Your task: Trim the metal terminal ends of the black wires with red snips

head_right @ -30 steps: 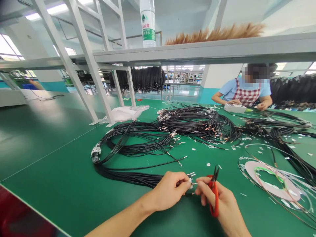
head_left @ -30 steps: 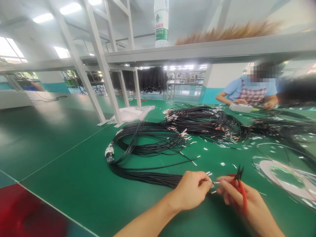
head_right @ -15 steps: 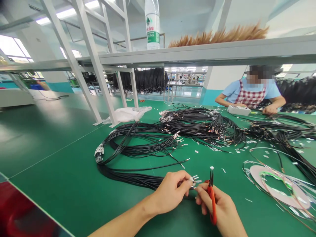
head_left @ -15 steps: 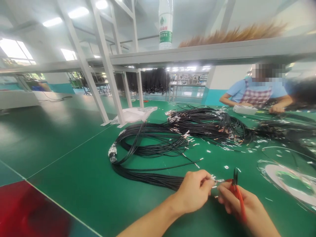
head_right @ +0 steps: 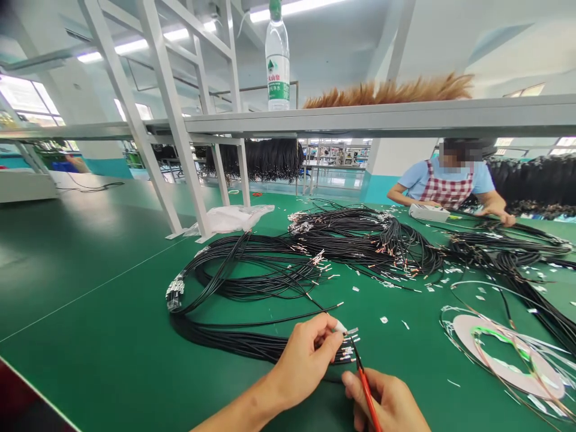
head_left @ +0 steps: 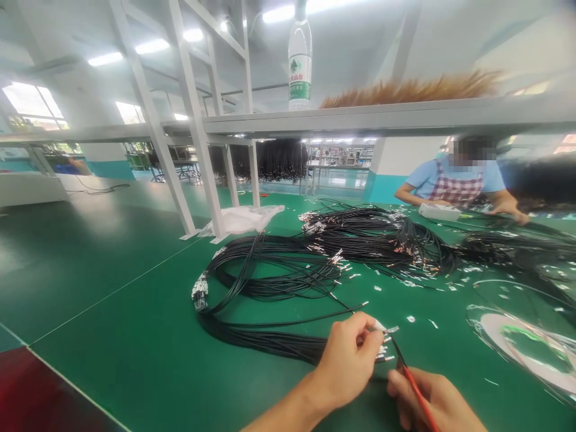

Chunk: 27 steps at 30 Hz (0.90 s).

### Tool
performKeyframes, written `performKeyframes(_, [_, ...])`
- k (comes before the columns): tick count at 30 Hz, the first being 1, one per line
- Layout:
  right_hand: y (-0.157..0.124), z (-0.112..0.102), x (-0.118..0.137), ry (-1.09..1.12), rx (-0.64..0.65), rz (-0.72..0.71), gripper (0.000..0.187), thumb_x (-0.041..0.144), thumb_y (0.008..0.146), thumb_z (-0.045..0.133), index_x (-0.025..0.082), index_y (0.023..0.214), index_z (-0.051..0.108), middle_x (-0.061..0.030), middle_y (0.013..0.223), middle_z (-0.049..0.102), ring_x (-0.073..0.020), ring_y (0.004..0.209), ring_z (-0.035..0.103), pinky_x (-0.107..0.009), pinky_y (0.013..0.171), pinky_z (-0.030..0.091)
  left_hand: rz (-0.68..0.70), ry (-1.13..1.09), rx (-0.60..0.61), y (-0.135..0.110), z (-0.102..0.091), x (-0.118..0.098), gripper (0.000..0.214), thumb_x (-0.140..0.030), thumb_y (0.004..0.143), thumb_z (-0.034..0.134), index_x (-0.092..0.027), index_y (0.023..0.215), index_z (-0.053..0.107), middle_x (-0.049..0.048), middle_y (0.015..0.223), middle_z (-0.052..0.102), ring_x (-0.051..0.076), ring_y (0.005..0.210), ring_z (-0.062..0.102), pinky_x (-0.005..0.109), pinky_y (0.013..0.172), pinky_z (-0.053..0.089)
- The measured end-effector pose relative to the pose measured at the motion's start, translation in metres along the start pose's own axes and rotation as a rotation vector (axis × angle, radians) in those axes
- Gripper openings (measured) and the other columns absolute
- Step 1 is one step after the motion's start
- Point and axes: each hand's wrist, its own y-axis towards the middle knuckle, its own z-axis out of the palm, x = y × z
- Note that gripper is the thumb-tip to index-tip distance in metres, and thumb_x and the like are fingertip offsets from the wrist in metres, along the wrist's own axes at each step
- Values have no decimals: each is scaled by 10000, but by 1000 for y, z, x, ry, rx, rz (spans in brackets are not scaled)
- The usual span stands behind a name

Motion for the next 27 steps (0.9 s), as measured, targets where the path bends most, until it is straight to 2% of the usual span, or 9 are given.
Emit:
performKeyframes(6, [3, 2, -7, 41, 14, 3, 561, 734, 723, 489, 187, 605, 532, -21, 465, 604, -84, 311, 396, -189, 329, 194, -16, 15, 9, 0, 0, 3, 185, -287, 853, 481, -156, 827, 610, -32, 615, 481, 89, 574, 409, 213, 542, 305])
performKeyframes(10, [4, 4, -9, -3, -58, -29, 578, 731, 733, 477, 194, 521, 500, -17, 448, 580, -78, 297, 368, -202, 320, 181, -20, -4, 13, -2, 1, 1, 181, -282, 851, 479, -155, 819, 604, -37, 602, 461, 86, 564, 391, 213, 535, 300])
performKeyframes(15, [3, 4, -9, -105, -121, -58, 572, 714, 742, 483, 200, 492, 509, -4, 427, 552, -91, 294, 388, -206, 322, 237, -25, -29, 20, -2, 1, 1, 163, -257, 836, 481, -149, 788, 593, -36, 596, 470, 84, 558, 388, 213, 530, 296])
performKeyframes(19, [4, 3, -10, -154, -164, -102, 517, 660, 746, 526, 208, 495, 503, 11, 415, 543, -97, 297, 389, -210, 325, 259, -84, -137, 122, 2, -6, 4, 164, -244, 819, 479, -140, 728, 567, -38, 564, 456, 78, 543, 380, 209, 535, 294])
performKeyframes(23, [6, 4, -12, -165, -177, -134, 466, 617, 746, 555, 214, 517, 505, 14, 419, 547, -104, 304, 395, -214, 329, 260, -211, -251, 244, 4, -11, 6, 171, -292, 809, 500, -140, 782, 574, -34, 579, 485, 75, 526, 374, 207, 518, 275])
performKeyframes(25, [6, 4, -11, -150, -168, -110, 465, 624, 740, 556, 217, 523, 508, 16, 420, 549, -103, 296, 388, -215, 318, 246, -177, -217, 214, 2, -10, 4, 173, -290, 813, 495, -142, 779, 578, -33, 591, 494, 78, 541, 392, 212, 537, 292])
performKeyframes(27, [5, 4, -9, -144, -160, -99, 486, 640, 734, 554, 216, 503, 506, 11, 425, 555, -103, 296, 391, -215, 315, 241, -77, -117, 123, -1, -7, 2, 176, -281, 821, 487, -146, 758, 579, -32, 603, 500, 83, 566, 407, 220, 561, 301])
